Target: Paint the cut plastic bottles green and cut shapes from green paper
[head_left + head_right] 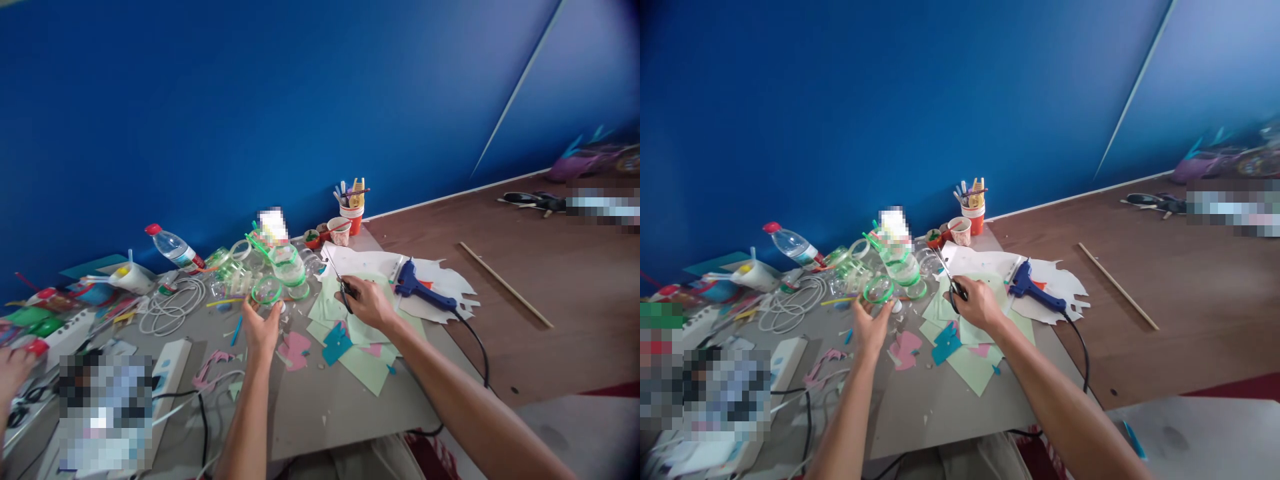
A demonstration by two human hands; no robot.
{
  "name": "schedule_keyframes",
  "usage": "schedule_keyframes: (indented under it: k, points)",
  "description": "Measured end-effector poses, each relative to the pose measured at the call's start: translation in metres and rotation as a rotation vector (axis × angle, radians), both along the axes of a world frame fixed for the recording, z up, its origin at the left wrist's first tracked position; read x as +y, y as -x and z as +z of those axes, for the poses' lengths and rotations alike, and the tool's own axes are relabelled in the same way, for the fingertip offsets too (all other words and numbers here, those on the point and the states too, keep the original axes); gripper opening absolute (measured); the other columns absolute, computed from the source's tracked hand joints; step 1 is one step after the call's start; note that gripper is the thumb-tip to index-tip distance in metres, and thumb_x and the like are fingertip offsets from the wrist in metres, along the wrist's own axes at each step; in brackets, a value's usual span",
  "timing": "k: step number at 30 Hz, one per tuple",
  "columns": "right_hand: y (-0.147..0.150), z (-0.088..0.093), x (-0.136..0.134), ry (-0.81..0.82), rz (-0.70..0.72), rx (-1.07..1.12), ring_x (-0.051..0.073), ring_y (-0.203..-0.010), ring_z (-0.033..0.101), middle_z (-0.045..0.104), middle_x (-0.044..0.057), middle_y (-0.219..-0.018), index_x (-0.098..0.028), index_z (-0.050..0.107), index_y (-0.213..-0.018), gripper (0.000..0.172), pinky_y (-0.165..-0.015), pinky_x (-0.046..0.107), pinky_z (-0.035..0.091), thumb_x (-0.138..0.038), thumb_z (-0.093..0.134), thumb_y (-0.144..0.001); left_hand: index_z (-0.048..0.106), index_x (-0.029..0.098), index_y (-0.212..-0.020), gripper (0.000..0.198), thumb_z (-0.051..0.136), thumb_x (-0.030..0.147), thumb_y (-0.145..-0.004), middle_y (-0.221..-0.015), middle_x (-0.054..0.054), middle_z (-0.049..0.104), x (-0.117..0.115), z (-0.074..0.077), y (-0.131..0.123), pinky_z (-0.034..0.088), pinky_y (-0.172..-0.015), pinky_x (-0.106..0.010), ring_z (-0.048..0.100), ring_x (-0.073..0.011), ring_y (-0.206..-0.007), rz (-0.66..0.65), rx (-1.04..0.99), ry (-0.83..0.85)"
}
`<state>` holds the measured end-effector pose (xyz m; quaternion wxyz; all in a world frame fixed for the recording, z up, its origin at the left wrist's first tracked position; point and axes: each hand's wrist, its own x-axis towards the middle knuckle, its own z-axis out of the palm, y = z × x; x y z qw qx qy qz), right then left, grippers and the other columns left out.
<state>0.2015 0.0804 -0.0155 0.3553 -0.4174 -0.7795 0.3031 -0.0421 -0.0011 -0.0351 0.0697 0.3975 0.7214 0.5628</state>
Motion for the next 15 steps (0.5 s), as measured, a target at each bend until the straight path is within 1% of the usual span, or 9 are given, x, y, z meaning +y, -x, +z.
schedule_keyframes:
  k: [5, 10, 13, 15]
  points:
    - [0.000, -0.001, 0.000, -0.002, 0.004, -0.003, 0.012, -0.053, 0.037, 0.048, -0.003, -0.056, -0.018, 0.063, -0.081, 0.016, -0.052, 0.022, 0.031, -0.033, 0.057, -0.079, 0.049, 0.019, -0.120, 0.065, 0.077, 0.033, -0.063, -0.113, -0.011, 0.062, -0.005, 0.000, 0.000, 0.044, -0.098, -0.046, 0.060, -0.0285, -0.110, -0.023, -0.027, 0.051]
    - [0.001, -0.005, 0.000, -0.002, 0.008, -0.014, 0.012, -0.053, 0.036, 0.048, -0.003, -0.056, -0.018, 0.063, -0.082, 0.016, -0.053, 0.022, 0.031, -0.033, 0.057, -0.080, 0.053, 0.020, -0.117, 0.062, 0.078, 0.033, -0.061, -0.108, -0.008, 0.064, -0.008, 0.007, -0.001, 0.046, -0.097, -0.045, 0.061, -0.0279, -0.107, -0.056, -0.031, 0.069]
    - [0.001, -0.006, 0.001, -0.011, 0.008, -0.022, 0.012, -0.053, 0.037, 0.048, -0.003, -0.057, -0.018, 0.062, -0.082, 0.017, -0.053, 0.022, 0.030, -0.034, 0.057, -0.080, 0.053, 0.020, -0.119, 0.064, 0.078, 0.032, -0.062, -0.109, -0.009, 0.063, -0.011, 0.012, 0.000, 0.047, -0.094, -0.044, 0.062, -0.0261, -0.104, -0.067, -0.043, 0.074]
    - [0.001, -0.006, 0.002, -0.013, 0.001, -0.026, 0.012, -0.052, 0.036, 0.048, -0.003, -0.056, -0.018, 0.062, -0.080, 0.017, -0.053, 0.022, 0.030, -0.034, 0.058, -0.080, 0.052, 0.019, -0.121, 0.063, 0.076, 0.035, -0.064, -0.111, -0.011, 0.063, -0.017, 0.018, 0.000, 0.048, -0.092, -0.043, 0.063, -0.0249, -0.100, -0.067, -0.042, 0.066]
